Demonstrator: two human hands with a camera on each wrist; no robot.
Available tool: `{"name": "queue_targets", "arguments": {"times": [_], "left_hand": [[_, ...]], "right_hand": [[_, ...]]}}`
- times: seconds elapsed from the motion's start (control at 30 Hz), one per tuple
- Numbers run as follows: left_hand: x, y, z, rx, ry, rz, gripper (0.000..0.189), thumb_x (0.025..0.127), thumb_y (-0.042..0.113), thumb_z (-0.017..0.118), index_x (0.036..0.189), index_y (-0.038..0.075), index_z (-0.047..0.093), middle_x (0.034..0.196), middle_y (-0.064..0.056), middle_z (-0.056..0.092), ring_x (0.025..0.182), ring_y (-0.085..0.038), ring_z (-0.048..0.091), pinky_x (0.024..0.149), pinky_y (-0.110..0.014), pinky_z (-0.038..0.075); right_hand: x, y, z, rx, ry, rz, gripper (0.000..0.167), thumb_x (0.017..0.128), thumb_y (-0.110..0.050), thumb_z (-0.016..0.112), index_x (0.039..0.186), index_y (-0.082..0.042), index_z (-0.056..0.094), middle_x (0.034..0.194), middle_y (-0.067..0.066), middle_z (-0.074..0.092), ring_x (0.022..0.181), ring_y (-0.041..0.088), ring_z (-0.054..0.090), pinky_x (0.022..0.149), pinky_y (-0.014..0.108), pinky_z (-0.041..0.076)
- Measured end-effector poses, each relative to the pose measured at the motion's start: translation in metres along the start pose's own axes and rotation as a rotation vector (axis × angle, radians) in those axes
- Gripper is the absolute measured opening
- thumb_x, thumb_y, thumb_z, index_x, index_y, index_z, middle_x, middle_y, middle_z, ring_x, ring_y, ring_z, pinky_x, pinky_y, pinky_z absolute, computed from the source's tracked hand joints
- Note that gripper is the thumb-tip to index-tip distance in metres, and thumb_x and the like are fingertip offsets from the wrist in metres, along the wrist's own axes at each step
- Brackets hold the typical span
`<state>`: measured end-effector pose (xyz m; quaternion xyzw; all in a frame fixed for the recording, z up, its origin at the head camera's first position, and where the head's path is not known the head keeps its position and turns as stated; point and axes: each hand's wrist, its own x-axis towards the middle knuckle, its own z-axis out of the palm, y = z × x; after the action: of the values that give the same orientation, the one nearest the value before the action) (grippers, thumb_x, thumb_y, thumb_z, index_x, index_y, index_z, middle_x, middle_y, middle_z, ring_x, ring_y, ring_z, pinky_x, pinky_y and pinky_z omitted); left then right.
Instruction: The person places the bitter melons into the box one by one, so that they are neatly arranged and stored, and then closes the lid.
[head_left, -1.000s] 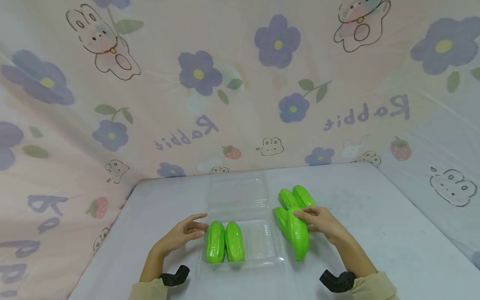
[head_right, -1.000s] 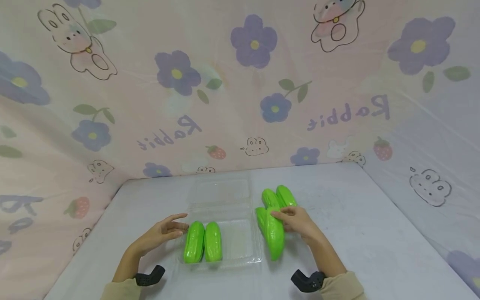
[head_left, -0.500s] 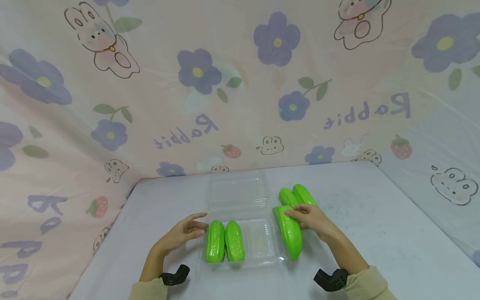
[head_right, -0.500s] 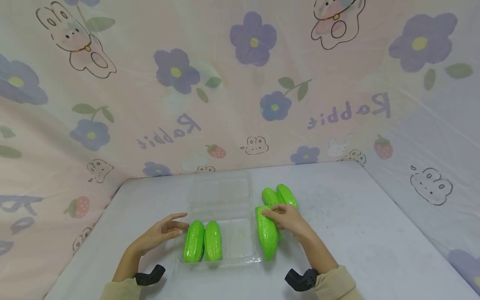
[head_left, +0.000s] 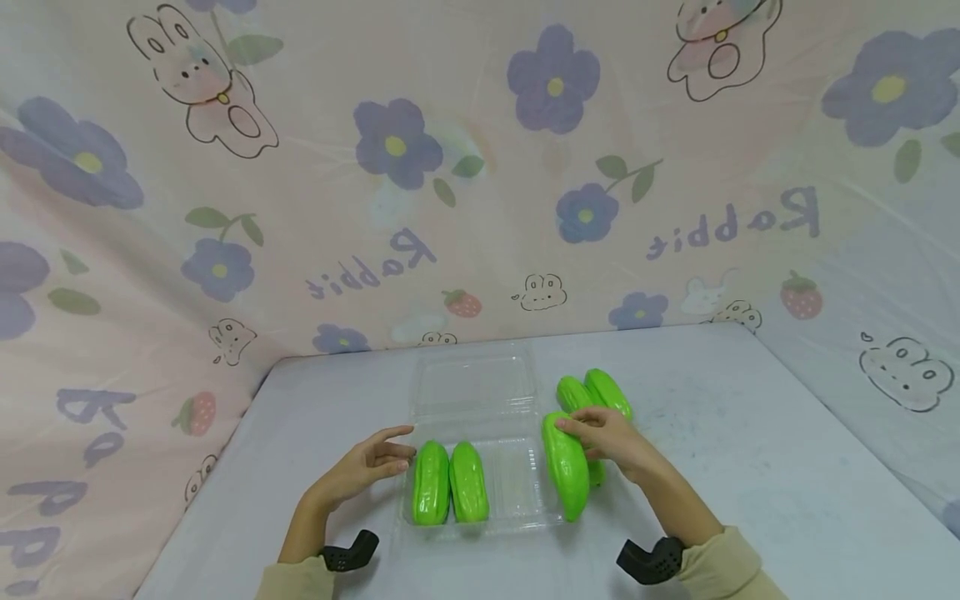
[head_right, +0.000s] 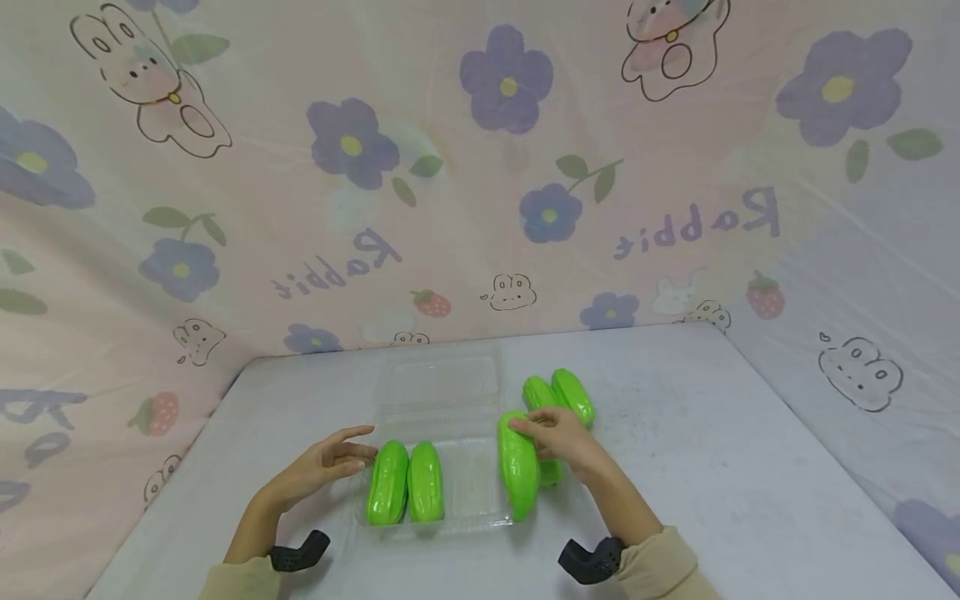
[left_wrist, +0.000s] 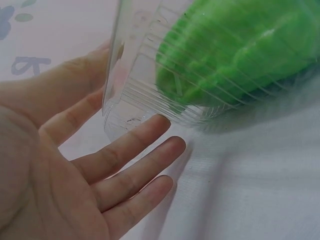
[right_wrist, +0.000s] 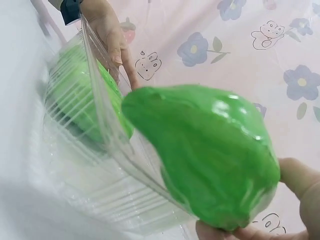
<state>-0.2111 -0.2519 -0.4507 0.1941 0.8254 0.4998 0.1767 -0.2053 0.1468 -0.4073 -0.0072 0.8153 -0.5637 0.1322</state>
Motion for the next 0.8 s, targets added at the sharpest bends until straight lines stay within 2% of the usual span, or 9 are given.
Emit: {"name": "queue_targets", "arguments": {"times": [0.23,0.5,0.8], "left_hand": [[0.000,-0.001,0.000,-0.006,-0.002,-0.002,0.063,0.097,0.025,0.057,0.150,0.006,0.028,0.138,-0.028,0.052,0.126,-0.042,0.053,0.100,-0.048,0.050],[-0.001,0.002,0.000,0.001,0.004,-0.011,0.064,0.097,0.026,0.058,0.150,0.007,0.029,0.138,-0.027,0.052,0.126,-0.042,0.053,0.100,-0.049,0.050],[-0.001,0.003,0.000,0.006,0.003,-0.013,0.063,0.097,0.026,0.058,0.151,0.008,0.029,0.138,-0.027,0.052,0.127,-0.041,0.052,0.102,-0.050,0.049]], "right_hand": [[0.001,-0.004,0.008,0.013,0.008,0.011,0.051,0.091,-0.034,0.065,0.120,0.006,0.058,0.118,0.019,0.063,0.096,0.018,0.064,0.078,0.033,0.058],[0.002,-0.008,0.015,0.023,-0.012,0.004,0.045,0.092,-0.035,0.065,0.115,0.004,0.061,0.108,0.012,0.066,0.093,0.017,0.064,0.078,0.035,0.058],[0.002,-0.012,0.021,0.041,-0.012,0.007,0.049,0.091,-0.033,0.066,0.119,0.006,0.057,0.119,0.021,0.064,0.093,0.018,0.065,0.078,0.035,0.058]]}}
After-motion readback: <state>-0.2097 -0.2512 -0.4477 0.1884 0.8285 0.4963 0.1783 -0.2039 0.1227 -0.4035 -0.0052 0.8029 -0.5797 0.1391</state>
